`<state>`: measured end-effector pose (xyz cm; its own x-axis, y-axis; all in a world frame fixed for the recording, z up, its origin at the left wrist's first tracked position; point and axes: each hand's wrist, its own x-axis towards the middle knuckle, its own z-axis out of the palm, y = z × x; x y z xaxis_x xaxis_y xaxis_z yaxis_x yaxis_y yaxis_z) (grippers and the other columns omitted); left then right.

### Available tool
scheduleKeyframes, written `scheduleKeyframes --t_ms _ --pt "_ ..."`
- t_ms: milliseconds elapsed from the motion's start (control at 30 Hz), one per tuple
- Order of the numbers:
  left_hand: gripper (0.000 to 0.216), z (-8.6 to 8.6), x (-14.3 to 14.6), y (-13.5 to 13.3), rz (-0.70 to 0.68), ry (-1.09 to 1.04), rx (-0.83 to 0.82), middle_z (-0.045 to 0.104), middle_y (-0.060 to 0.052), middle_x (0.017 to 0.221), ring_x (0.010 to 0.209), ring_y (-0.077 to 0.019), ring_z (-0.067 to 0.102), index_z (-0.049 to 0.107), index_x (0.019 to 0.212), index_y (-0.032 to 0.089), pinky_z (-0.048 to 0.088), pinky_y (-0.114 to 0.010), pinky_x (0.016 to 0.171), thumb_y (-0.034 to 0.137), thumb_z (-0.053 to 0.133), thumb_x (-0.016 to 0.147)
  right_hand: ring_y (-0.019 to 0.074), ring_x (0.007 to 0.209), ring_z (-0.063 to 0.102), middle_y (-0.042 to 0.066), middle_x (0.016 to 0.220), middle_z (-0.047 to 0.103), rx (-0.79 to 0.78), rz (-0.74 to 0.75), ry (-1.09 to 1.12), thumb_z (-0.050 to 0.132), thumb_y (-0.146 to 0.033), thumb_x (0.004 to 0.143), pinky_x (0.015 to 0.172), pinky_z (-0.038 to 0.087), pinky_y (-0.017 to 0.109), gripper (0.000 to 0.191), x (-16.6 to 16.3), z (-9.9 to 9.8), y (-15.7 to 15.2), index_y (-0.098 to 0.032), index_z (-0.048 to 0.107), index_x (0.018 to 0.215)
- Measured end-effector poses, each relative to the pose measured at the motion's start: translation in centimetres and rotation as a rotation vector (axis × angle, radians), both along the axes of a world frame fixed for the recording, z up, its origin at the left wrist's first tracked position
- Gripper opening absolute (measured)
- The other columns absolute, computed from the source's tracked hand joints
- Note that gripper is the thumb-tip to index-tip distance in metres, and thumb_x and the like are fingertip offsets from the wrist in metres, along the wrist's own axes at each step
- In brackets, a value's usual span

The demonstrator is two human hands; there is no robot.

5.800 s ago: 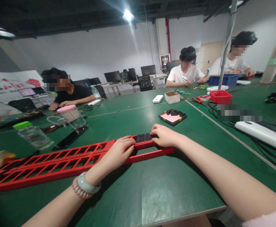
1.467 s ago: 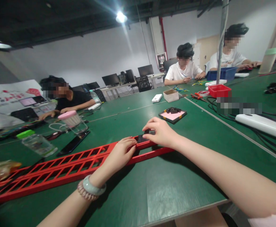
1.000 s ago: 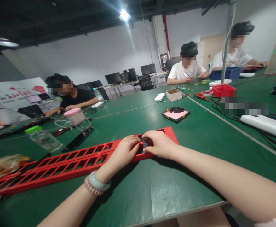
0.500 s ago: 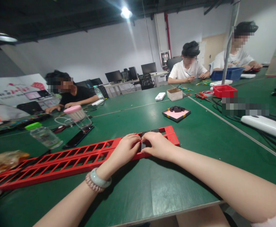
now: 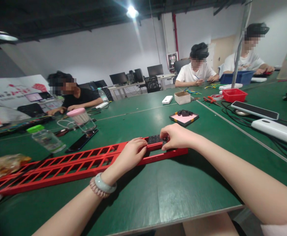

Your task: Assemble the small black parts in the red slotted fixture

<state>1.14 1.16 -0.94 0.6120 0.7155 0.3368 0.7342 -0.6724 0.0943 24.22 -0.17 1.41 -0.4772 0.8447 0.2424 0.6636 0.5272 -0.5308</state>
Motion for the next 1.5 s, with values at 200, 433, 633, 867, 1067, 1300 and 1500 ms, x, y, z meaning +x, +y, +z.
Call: scheduleKeyframes --t_ms 200,433,633,867,1067,1300,1500 --pt "0.02 0.01 -0.08 -0.08 0.005 -0.023 -0.001 0.067 -0.007 0.089 0.092 -0.0201 0.06 0.065 0.081 0.017 0.043 -0.035 0.092 0.018 0.045 0.084 0.0124 0.061 0.054 0.001 0.075 0.06 -0.086 0.027 -0.105 0.073 -0.028 0.056 0.052 0.039 0.022 0.036 0.22 0.1 -0.18 -0.016 0.063 0.089" --pt "0.021 0.13 0.03 -0.04 0.0 -0.022 -0.012 0.068 -0.007 0.088 0.092 -0.0202 0.06 0.065 0.079 0.017 0.043 -0.035 0.093 0.018 0.045 0.084 0.0125 0.063 0.053 0.002 0.078 0.059 0.0 0.051 -0.132 0.073 -0.027 0.056 0.053 0.038 0.022 0.034 0.23 0.07 -0.18 -0.015 0.063 0.086" --pt "0.021 0.08 0.03 0.04 0.005 0.012 -0.007 0.067 -0.007 0.089 0.093 -0.02 0.06 0.065 0.081 0.017 0.042 -0.035 0.094 0.018 0.044 0.085 0.0124 0.064 0.053 0.001 0.077 0.058 -0.034 0.057 -0.126 0.073 -0.025 0.056 0.053 0.038 0.021 0.031 0.34 -0.01 0.01 -0.015 0.064 0.084" --pt "0.021 0.21 0.05 0.05 0.003 0.011 -0.016 0.068 -0.007 0.089 0.094 -0.0207 0.059 0.065 0.08 0.017 0.042 -0.036 0.095 0.019 0.044 0.085 0.013 0.063 0.053 0.001 0.075 0.06 -0.064 0.058 -0.106 0.074 -0.029 0.056 0.052 0.038 0.021 0.036 0.44 -0.33 0.32 -0.015 0.063 0.088" --pt "0.02 0.35 0.03 0.12 -0.008 -0.028 -0.022 0.068 -0.007 0.089 0.093 -0.0209 0.059 0.066 0.08 0.018 0.043 -0.036 0.093 0.019 0.046 0.083 0.0132 0.064 0.054 0.001 0.076 0.062 -0.076 0.042 -0.084 0.075 -0.03 0.055 0.053 0.038 0.022 0.04 0.39 -0.52 0.52 -0.015 0.063 0.091" --pt "0.021 0.3 0.0 0.27 -0.008 -0.001 -0.018 0.068 -0.007 0.091 0.095 -0.0207 0.059 0.065 0.08 0.018 0.042 -0.035 0.095 0.019 0.045 0.084 0.0135 0.063 0.053 0.002 0.075 0.061 -0.023 0.044 -0.112 0.076 -0.031 0.054 0.052 0.037 0.022 0.037 0.32 -0.42 0.55 -0.016 0.067 0.085" --pt "0.02 0.16 -0.05 0.28 -0.01 -0.032 -0.023 0.067 -0.006 0.089 0.091 -0.0201 0.059 0.065 0.079 0.018 0.042 -0.036 0.094 0.019 0.046 0.083 0.0148 0.064 0.054 0.003 0.075 0.062 0.012 0.033 -0.118 0.076 -0.032 0.054 0.054 0.038 0.023 0.036 0.27 -0.35 0.34 -0.016 0.07 0.086"
